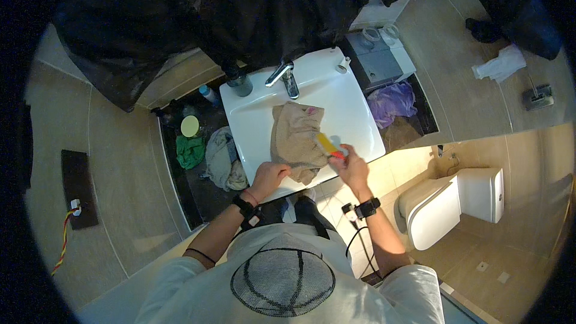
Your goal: The person uses a yellow brush to repeatedly scrub two garments laid on a bathroom sink. They first treat a purple patterned cloth, then a beige patterned cloth, flipping and repositioning each item while brushing. The garments remain on the sink throughout the clip.
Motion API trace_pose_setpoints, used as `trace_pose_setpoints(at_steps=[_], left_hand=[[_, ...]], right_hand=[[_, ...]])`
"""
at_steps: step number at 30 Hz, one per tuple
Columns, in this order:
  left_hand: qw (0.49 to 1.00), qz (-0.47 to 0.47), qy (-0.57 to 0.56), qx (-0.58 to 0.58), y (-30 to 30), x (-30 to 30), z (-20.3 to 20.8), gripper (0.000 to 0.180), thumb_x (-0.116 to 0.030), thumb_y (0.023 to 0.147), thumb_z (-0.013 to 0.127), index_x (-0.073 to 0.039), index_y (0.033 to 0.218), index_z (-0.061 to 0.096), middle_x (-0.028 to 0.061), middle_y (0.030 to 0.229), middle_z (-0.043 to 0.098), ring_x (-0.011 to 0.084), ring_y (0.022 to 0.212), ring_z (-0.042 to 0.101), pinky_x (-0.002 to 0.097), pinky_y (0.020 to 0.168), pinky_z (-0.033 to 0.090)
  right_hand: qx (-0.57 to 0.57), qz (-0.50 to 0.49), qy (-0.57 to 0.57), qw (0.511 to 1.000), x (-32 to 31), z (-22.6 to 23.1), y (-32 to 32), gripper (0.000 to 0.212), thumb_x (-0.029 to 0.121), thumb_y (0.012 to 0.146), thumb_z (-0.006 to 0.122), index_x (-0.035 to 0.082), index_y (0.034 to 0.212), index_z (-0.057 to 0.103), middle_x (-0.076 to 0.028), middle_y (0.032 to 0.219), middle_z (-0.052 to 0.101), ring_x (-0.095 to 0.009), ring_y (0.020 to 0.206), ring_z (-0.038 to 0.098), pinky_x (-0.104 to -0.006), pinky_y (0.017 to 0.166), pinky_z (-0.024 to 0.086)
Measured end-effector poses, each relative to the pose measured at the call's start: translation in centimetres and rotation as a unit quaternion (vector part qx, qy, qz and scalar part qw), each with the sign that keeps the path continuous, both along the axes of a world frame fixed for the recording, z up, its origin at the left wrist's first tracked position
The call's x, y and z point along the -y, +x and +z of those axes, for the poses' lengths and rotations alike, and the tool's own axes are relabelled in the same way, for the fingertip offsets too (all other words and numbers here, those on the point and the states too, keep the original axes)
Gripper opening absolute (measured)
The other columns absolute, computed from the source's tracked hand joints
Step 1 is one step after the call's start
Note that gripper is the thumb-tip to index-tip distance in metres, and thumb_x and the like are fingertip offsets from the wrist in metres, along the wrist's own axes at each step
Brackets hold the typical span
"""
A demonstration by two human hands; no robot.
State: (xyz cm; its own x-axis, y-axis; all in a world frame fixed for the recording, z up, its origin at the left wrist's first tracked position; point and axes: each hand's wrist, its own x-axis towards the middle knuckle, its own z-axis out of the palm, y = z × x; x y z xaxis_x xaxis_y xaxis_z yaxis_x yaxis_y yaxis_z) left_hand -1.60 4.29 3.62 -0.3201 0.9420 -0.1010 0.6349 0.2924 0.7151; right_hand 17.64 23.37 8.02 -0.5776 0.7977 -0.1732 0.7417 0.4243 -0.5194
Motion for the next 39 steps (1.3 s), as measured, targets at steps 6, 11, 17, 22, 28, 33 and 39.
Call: trace_pose_setpoints(at_steps=[6,11,17,22,28,33,39], left_hand=[[0.984,0.051,0.016,0.172,-0.4,-4.3,6.6,0.025,-0.021,0.085,0.071,0.001,0.097,0.07,0.0171,0.079,0.069,0.0215,0.074,0.069,0.0321,0.069,0.052],[0.956,0.038,0.109,0.27,-1.1,-5.2,7.1,0.031,-0.022,0.083,0.075,0.004,0.098,0.068,0.0208,0.087,0.067,0.0207,0.081,0.067,0.0339,0.09,0.049],[0.991,-0.07,0.104,0.035,-3.8,-6.5,3.0,0.029,-0.022,0.077,0.076,0.003,0.088,0.066,0.0201,0.084,0.065,0.0401,0.079,0.061,0.0461,0.107,0.036],[0.98,0.066,0.106,0.157,-5.7,-6.1,1.7,0.015,-0.012,0.089,0.065,0.002,0.095,0.066,0.0144,0.086,0.068,0.023,0.076,0.062,0.0385,0.099,0.045],[0.934,0.223,0.195,0.202,-12.3,-7.6,8.1,0.02,-0.007,0.097,0.051,-0.005,0.115,0.06,0.0015,0.099,0.063,0.0109,0.084,0.06,0.0263,0.074,0.056],[0.895,0.215,0.342,0.191,-14.7,-6.9,18.4,0.019,-0.007,0.098,0.049,-0.008,0.113,0.061,0.0027,0.102,0.063,0.013,0.089,0.063,0.0273,0.069,0.06],[0.853,0.191,0.469,0.123,-12.9,-5.5,24.6,0.013,-0.004,0.093,0.059,-0.005,0.103,0.067,0.0022,0.097,0.065,0.0101,0.086,0.061,0.0239,0.075,0.055]], right_hand=[[-0.192,0.042,-0.216,0.956,3.3,-0.6,-3.4,0.043,0.02,0.076,0.081,0.0,0.11,0.064,-0.01,0.078,0.069,-0.013,0.065,0.062,-0.0278,0.061,0.05],[-0.249,0.045,-0.266,0.93,1.7,5.7,-4.4,0.015,0.011,0.088,0.07,-0.001,0.097,0.067,0.001,0.073,0.062,-0.005,0.066,0.051,-0.0226,0.058,0.042],[-0.347,0.053,-0.25,0.903,-0.3,15.8,-3.5,0.011,0.007,0.089,0.067,0.001,0.097,0.063,0.004,0.084,0.06,-0.003,0.078,0.051,-0.0176,0.07,0.041],[-0.369,-0.003,-0.193,0.909,-3.9,18.8,-1.4,0.009,0.01,0.089,0.069,0.005,0.096,0.064,0.006,0.082,0.058,-0.003,0.073,0.049,-0.0172,0.067,0.039],[-0.428,-0.075,-0.186,0.881,-8.0,15.4,-2.5,0.009,0.009,0.091,0.065,0.005,0.098,0.061,0.005,0.082,0.058,-0.006,0.076,0.05,-0.02,0.073,0.041],[-0.459,-0.071,-0.171,0.869,-8.0,18.1,-6.3,0.014,0.011,0.093,0.064,0.003,0.104,0.059,-0.002,0.092,0.065,-0.01,0.087,0.059,-0.0236,0.082,0.045],[-0.512,-0.052,-0.124,0.848,-9.2,20.9,-7.1,0.017,0.012,0.093,0.065,0.003,0.106,0.061,-0.002,0.096,0.066,-0.008,0.088,0.058,-0.0213,0.08,0.045]])
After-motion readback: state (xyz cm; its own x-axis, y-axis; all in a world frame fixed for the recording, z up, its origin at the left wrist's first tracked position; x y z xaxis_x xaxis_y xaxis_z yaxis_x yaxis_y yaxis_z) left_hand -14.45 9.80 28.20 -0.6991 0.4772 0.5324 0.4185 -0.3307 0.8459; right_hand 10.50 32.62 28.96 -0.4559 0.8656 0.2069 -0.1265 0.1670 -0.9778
